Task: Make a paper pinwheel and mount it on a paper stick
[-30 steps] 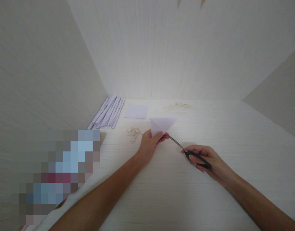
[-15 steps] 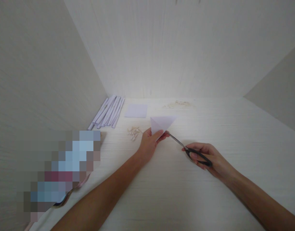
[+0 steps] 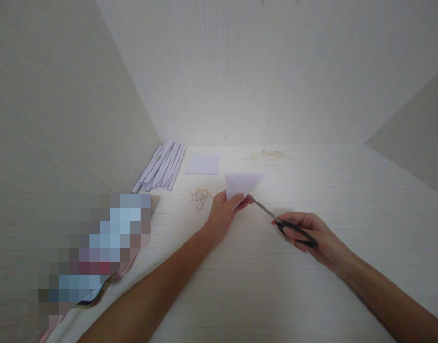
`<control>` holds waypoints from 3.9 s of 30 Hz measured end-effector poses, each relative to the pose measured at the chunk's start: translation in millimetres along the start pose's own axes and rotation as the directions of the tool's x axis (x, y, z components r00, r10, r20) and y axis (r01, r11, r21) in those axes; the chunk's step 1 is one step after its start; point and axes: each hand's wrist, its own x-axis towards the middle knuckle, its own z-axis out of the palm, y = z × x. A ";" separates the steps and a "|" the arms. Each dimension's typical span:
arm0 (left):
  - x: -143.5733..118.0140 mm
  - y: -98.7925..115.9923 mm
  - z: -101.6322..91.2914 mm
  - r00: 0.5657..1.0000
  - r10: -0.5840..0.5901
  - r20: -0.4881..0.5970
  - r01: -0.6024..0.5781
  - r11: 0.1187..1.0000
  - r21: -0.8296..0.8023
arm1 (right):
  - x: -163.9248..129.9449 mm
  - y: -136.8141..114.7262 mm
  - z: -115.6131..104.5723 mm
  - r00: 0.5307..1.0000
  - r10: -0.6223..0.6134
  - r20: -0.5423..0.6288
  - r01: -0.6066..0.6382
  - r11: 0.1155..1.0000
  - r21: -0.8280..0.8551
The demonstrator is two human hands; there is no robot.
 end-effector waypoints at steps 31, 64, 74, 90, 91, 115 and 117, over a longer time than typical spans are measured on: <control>0.7 0.6 -1.2 0.999 -0.024 0.031 0.022 0.999 0.041 | -2.3 -6.3 -1.4 0.998 0.054 -0.022 -0.055 0.996 -0.066; -0.1 0.2 2.6 0.998 0.020 -0.054 -0.016 0.997 0.070 | -2.3 -3.9 9.2 0.999 -0.035 -0.014 0.033 0.996 -0.083; -0.5 -1.5 1.0 0.997 0.050 -0.067 -0.044 0.995 0.094 | -0.9 1.1 12.6 0.996 -0.081 -0.029 0.078 0.992 -0.103; 0.8 -2.8 2.2 0.988 0.080 -0.134 -0.066 0.993 0.102 | -5.3 -0.4 29.0 0.994 -0.068 -0.089 0.057 0.990 -0.126; 1.0 -2.6 2.2 0.988 0.080 -0.131 -0.067 0.993 0.100 | -5.4 -0.3 28.7 0.994 -0.072 -0.085 0.060 0.990 -0.130; 0.2 0.4 3.6 0.990 -0.004 -0.142 -0.004 0.999 -0.054 | 3.3 -1.4 16.0 0.972 -0.119 -0.205 0.139 0.986 0.089; -0.2 -0.4 2.9 0.991 0.003 -0.133 -0.009 0.999 -0.038 | 7.5 -6.5 13.3 0.956 -0.114 -0.271 0.138 0.988 0.072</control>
